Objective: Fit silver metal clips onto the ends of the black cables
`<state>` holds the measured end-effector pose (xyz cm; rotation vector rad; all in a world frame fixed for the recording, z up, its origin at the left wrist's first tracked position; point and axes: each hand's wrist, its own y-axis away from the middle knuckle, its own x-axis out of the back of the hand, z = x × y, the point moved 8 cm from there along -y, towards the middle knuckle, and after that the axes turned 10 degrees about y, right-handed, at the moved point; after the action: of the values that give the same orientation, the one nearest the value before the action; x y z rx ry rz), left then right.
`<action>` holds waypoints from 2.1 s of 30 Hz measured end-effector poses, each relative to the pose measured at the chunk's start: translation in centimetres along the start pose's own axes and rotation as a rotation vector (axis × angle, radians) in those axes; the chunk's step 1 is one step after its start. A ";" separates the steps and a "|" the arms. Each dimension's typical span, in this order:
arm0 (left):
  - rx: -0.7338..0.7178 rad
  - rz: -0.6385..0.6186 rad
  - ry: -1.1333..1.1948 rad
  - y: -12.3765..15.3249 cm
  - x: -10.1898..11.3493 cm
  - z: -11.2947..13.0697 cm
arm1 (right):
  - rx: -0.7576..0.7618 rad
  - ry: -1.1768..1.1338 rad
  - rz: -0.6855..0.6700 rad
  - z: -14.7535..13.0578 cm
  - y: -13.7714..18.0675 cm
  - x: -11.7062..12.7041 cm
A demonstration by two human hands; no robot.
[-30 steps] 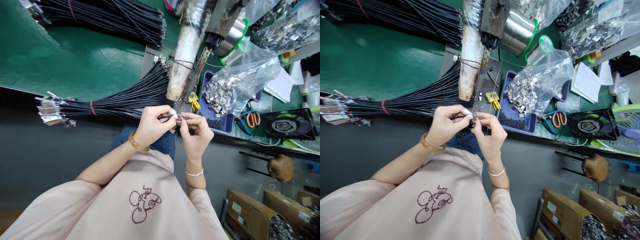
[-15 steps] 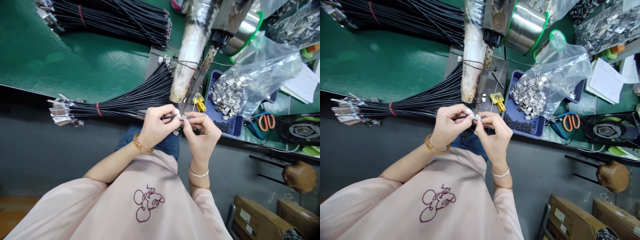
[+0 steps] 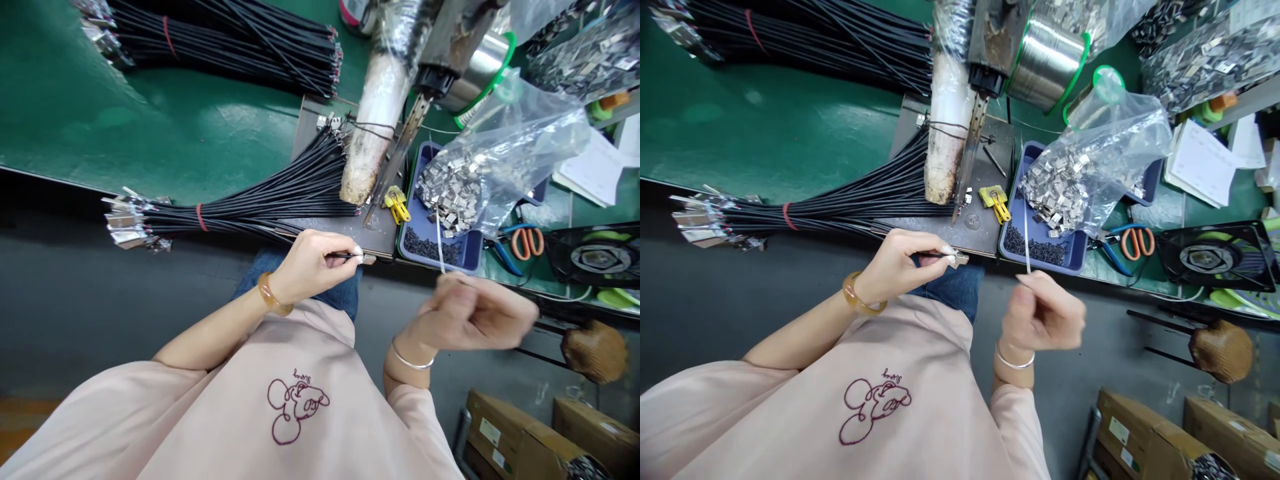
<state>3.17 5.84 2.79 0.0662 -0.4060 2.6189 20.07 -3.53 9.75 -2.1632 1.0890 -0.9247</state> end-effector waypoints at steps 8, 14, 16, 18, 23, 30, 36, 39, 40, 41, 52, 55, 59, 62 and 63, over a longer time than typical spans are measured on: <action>-0.209 0.211 -0.313 -0.4 3.3 0.2 | -0.152 0.491 -0.389 9.4 -3.8 -1.6; -0.182 0.074 -0.779 -2.3 1.7 -1.3 | -0.012 0.798 -0.610 12.9 -5.5 -4.7; -0.227 0.070 -0.765 -2.1 1.5 -1.1 | -0.010 0.782 -0.675 12.8 -5.4 -5.4; -0.283 0.081 -0.692 -1.5 1.5 -0.6 | -0.009 0.740 -0.697 12.4 -5.3 -5.7; -0.399 0.096 -0.448 0.1 1.8 1.2 | -0.016 0.640 -0.676 11.7 -4.7 -5.4; -0.394 0.041 -0.269 0.0 1.5 1.6 | 0.007 0.660 -0.653 11.2 -4.4 -5.5; -0.316 0.069 -0.210 -0.6 2.1 0.7 | -0.277 0.095 -0.385 8.7 -3.1 -2.8; -0.346 0.079 -0.219 -0.7 2.3 0.8 | -0.349 -0.163 -0.467 6.0 -0.5 -3.9; -0.334 0.068 -0.207 -0.8 2.3 0.8 | -0.345 -0.195 -0.489 5.1 0.4 -4.5; -0.296 0.042 -0.183 -1.1 2.4 0.6 | -0.321 -0.187 -0.487 4.3 1.2 -4.9; 0.220 -0.214 0.186 -2.2 1.5 -1.9 | -0.114 -0.206 -0.428 2.1 3.7 -7.2; 0.230 -0.238 0.215 -2.1 1.1 -2.1 | -0.255 -0.271 -0.495 2.8 4.0 -7.8; 0.244 -0.182 0.258 -2.1 1.1 -2.4 | -0.238 -0.201 -0.431 2.7 3.7 -7.3; 0.266 -0.132 0.285 -2.1 1.1 -2.4 | -0.027 -0.070 -0.293 1.3 3.3 -6.0; 0.266 -0.125 0.291 -2.1 1.0 -2.4 | 0.054 -0.042 -0.273 0.7 3.3 -5.8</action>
<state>3.31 8.76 1.22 -0.1940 0.0463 2.4916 16.54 -0.30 5.03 -2.3129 0.7508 -1.0090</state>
